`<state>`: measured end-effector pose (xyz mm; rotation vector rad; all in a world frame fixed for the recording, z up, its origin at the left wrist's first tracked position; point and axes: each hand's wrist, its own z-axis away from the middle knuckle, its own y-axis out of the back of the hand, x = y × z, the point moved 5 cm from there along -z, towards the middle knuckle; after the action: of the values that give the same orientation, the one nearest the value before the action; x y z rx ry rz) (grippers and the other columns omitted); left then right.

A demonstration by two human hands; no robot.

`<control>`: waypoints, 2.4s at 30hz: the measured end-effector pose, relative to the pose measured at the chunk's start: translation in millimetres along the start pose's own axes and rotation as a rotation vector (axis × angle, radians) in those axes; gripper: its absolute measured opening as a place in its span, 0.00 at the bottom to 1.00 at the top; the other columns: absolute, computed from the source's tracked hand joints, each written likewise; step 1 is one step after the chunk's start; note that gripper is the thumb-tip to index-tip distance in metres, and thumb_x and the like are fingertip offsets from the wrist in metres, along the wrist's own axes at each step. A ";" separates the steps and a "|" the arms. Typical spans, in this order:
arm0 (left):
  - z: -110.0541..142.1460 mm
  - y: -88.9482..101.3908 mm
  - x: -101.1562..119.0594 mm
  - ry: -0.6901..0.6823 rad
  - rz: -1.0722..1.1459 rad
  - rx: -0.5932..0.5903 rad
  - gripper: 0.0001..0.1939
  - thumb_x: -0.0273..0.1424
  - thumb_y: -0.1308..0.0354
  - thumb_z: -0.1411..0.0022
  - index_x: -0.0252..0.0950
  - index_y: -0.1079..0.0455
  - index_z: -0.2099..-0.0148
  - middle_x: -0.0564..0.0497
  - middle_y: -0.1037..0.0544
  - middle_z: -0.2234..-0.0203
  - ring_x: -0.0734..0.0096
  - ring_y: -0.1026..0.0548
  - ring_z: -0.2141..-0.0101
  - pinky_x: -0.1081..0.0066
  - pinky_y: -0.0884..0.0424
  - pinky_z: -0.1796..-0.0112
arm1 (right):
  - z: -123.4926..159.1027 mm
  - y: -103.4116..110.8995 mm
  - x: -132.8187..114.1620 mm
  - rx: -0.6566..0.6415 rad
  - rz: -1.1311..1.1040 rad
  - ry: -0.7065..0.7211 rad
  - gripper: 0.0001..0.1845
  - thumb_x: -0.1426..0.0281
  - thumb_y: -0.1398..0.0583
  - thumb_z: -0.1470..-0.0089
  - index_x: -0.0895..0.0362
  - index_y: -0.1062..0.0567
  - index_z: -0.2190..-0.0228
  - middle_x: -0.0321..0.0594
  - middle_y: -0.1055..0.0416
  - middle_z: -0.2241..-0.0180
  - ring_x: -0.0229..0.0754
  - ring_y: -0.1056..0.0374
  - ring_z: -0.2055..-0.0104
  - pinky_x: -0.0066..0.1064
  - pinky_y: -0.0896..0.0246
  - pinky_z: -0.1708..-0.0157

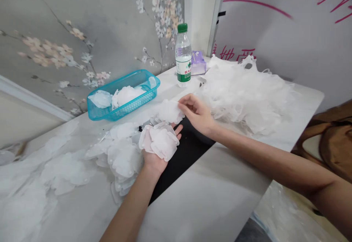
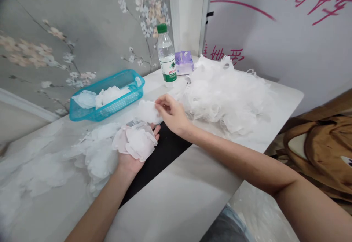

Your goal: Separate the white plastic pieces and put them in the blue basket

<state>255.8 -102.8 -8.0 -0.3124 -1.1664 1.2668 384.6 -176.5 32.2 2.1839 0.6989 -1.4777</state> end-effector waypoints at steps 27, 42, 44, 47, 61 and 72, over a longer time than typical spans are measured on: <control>-4.2 1.8 0.9 -0.062 0.023 -0.050 0.29 0.48 0.61 0.36 0.33 0.33 0.48 0.40 0.24 0.55 0.58 0.27 0.52 0.60 0.32 0.53 | 6.4 -12.3 -5.8 -0.170 0.481 0.271 0.05 0.67 0.43 0.46 0.55 0.28 0.70 0.43 0.27 0.62 0.45 0.34 0.54 0.42 0.41 0.51; -0.9 0.3 3.9 -0.115 0.095 0.059 0.22 0.40 0.61 0.33 0.33 0.30 0.53 0.46 0.21 0.70 0.60 0.23 0.64 0.61 0.28 0.58 | 24.4 -34.3 -13.3 -0.577 0.447 0.479 0.06 0.68 0.42 0.46 0.56 0.29 0.65 0.49 0.30 0.52 0.49 0.42 0.43 0.46 0.41 0.48; -1.6 0.8 4.2 -0.121 0.086 0.062 0.23 0.40 0.61 0.33 0.31 0.30 0.53 0.43 0.21 0.68 0.60 0.23 0.63 0.64 0.28 0.60 | 23.3 -31.3 -18.2 -0.543 0.359 0.415 0.03 0.70 0.45 0.44 0.54 0.31 0.68 0.45 0.29 0.57 0.46 0.37 0.49 0.41 0.37 0.54; -2.9 1.5 4.7 -0.130 0.069 0.037 0.24 0.43 0.60 0.34 0.32 0.31 0.51 0.41 0.22 0.61 0.58 0.24 0.58 0.62 0.27 0.61 | 18.5 -21.7 -22.2 -0.365 0.217 0.303 0.03 0.68 0.48 0.42 0.53 0.35 0.68 0.40 0.30 0.65 0.40 0.34 0.60 0.35 0.36 0.60; -3.7 1.2 4.6 -0.029 0.010 -0.053 0.30 0.46 0.64 0.35 0.28 0.32 0.50 0.35 0.24 0.57 0.60 0.23 0.63 0.66 0.26 0.66 | -9.9 21.1 1.2 0.194 -0.091 -0.069 0.08 0.61 0.48 0.43 0.51 0.42 0.69 0.29 0.40 0.77 0.34 0.40 0.76 0.29 0.40 0.71; -3.9 -0.2 3.6 -0.027 -0.009 -0.075 0.30 0.46 0.65 0.34 0.29 0.31 0.51 0.37 0.23 0.59 0.60 0.22 0.64 0.66 0.26 0.67 | 2.1 -4.2 8.6 -0.114 0.412 -0.015 0.09 0.66 0.45 0.45 0.53 0.33 0.61 0.42 0.31 0.56 0.44 0.36 0.52 0.41 0.40 0.53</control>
<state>258.5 -98.2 -7.8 -0.3466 -1.2389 1.2247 383.2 -172.9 23.2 2.0698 0.2926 -1.2085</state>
